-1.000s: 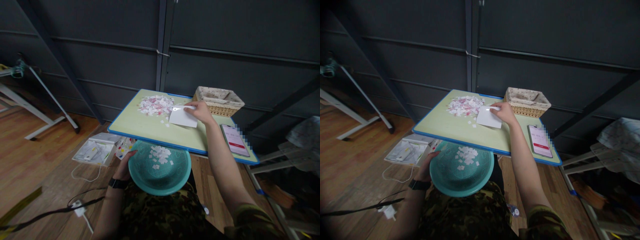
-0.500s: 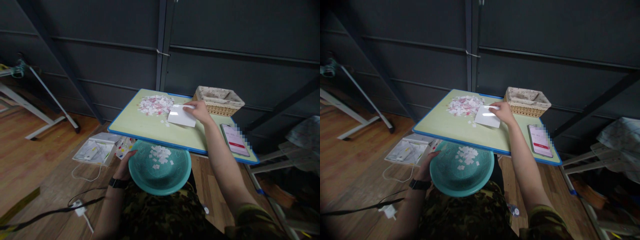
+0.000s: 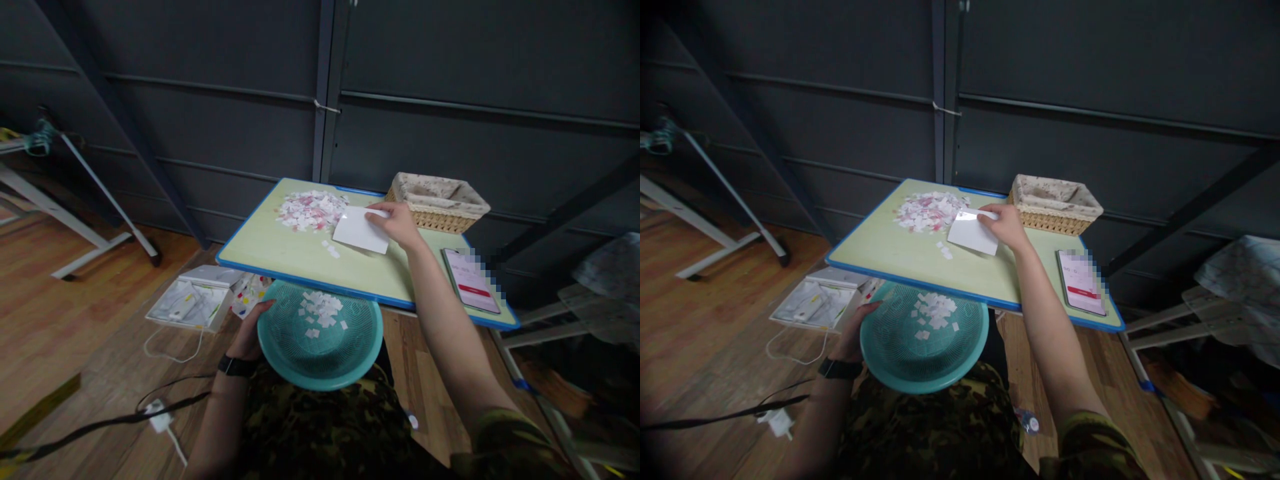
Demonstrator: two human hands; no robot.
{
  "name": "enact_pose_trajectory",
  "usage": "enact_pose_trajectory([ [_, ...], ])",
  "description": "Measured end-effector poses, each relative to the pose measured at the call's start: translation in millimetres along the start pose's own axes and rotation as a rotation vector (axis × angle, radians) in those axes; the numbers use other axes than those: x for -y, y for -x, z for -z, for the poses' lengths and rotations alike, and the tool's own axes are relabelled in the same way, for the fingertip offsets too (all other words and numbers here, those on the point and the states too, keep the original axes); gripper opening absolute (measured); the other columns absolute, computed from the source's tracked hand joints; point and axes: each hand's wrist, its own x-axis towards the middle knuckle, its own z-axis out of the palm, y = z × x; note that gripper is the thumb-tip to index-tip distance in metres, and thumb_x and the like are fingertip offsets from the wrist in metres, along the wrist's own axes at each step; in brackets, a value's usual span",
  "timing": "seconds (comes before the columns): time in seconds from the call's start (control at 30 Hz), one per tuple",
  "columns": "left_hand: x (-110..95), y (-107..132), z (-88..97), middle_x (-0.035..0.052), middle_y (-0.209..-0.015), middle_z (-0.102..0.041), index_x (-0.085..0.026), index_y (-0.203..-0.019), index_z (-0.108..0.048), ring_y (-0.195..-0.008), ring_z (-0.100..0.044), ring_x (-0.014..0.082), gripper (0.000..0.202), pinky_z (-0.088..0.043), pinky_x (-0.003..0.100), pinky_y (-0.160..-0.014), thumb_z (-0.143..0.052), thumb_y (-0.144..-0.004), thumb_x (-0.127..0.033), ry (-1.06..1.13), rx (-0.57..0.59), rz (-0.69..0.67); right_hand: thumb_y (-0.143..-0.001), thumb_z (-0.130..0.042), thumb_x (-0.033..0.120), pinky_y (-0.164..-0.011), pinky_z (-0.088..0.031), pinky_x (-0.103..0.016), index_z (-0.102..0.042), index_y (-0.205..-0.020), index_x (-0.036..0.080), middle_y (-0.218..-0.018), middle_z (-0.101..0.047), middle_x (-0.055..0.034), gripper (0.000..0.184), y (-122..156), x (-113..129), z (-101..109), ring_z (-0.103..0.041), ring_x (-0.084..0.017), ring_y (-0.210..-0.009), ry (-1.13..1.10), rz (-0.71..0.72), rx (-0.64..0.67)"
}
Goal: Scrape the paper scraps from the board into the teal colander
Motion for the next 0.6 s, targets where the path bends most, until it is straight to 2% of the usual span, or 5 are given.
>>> enact_pose_trajectory([
  [0.1,0,1,-0.7,0.0051,-0.067,-0.076,-0.016,-0.08,-0.072,-0.078,-0.073,0.0287,0.021,-0.055,0.035,-0.072,-0.076,-0.063,-0.026,-0.024,-0.001,-0.004,-0.075,-0.064,0.036,-0.088,-0.05,-0.042,-0.077,-0.093,0.016,-0.1,-0.076,-0.0104,0.029,1,3,-5,-0.069,-0.028,-0.094,-0.006,0.04,0.02],
  [0.23,-1,1,-1.8,0.0035,-0.066,-0.075,-0.017,-0.082,-0.072,-0.075,-0.072,0.0284,0.023,-0.054,0.034,-0.069,-0.076,-0.061,-0.025,-0.022,-0.019,-0.026,-0.076,-0.065,0.037,-0.089,-0.049,-0.041,-0.076,-0.092,0.016,-0.1,-0.076,-0.0113,0.028,2,6,-9,-0.068,-0.027,-0.094,-0.027,0.071,0.09],
  [0.47,-3,2,-3.5,0.0036,-0.067,-0.075,-0.015,-0.083,-0.074,-0.067,-0.07,0.0252,0.021,-0.053,0.032,-0.061,-0.075,-0.063,-0.023,-0.021,-0.049,-0.016,-0.073,-0.068,0.041,-0.086,-0.047,-0.039,-0.071,-0.096,0.017,-0.104,-0.073,-0.0105,0.034,3,5,-15,-0.064,-0.025,-0.093,-0.026,0.074,0.048],
  [0.6,-4,4,-5.1,0.0028,-0.065,-0.074,-0.015,-0.085,-0.073,-0.066,-0.07,0.0247,0.022,-0.053,0.032,-0.061,-0.074,-0.065,-0.024,-0.03,-0.044,-0.012,-0.069,-0.071,0.043,-0.075,-0.046,-0.034,-0.068,-0.09,0.017,-0.094,-0.071,-0.0064,0.033,8,10,-21,-0.061,-0.021,-0.082,-0.047,0.098,0.147],
])
